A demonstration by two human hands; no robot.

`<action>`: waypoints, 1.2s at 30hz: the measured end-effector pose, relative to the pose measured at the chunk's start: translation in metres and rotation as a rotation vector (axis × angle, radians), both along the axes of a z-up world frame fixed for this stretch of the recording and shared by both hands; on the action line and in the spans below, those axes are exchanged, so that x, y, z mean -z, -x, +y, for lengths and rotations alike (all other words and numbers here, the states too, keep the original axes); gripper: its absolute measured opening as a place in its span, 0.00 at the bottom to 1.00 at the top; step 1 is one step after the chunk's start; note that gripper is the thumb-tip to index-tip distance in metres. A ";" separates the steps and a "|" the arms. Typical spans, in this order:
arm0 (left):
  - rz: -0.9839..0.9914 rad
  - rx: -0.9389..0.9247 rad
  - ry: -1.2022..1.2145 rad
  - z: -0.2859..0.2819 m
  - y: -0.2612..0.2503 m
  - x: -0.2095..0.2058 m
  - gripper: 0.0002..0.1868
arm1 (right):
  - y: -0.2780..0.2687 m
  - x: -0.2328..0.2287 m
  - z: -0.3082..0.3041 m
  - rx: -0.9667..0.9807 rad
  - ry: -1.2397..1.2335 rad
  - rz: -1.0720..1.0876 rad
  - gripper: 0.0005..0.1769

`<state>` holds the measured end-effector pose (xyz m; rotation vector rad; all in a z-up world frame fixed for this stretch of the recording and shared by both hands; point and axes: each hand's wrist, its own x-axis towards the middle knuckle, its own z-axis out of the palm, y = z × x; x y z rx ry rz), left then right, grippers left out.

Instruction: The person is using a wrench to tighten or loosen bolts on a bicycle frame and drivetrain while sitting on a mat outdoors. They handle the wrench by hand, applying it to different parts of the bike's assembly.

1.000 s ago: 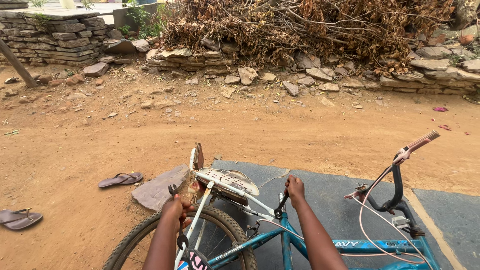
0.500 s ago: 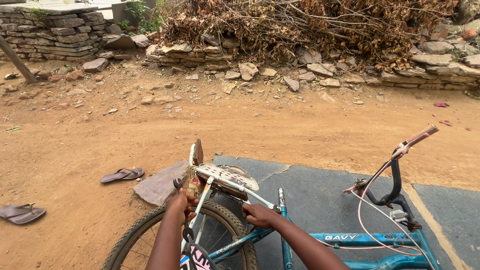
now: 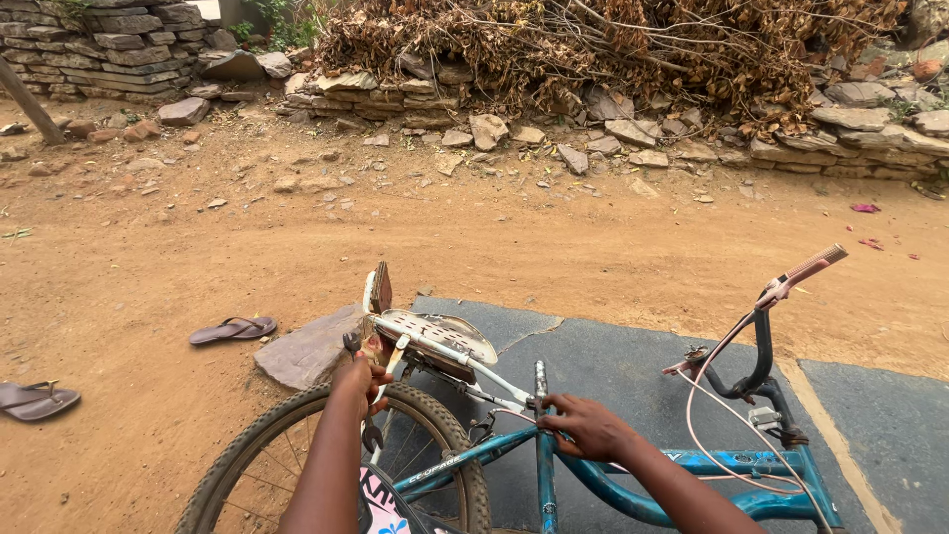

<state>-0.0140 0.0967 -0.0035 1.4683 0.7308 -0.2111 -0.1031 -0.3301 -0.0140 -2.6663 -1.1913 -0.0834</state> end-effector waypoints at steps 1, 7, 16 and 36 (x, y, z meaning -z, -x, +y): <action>0.009 0.004 0.002 -0.008 0.000 0.001 0.32 | -0.003 -0.001 -0.005 0.053 0.003 0.074 0.19; 0.027 0.059 0.001 -0.045 -0.003 -0.002 0.33 | -0.037 0.013 -0.024 0.285 -0.366 0.641 0.22; 0.051 0.106 -0.020 -0.058 -0.001 -0.005 0.33 | -0.044 0.011 -0.048 0.528 -0.665 1.447 0.21; 0.043 0.083 -0.024 -0.041 -0.002 -0.007 0.33 | -0.084 -0.026 0.048 0.589 -0.414 0.182 0.11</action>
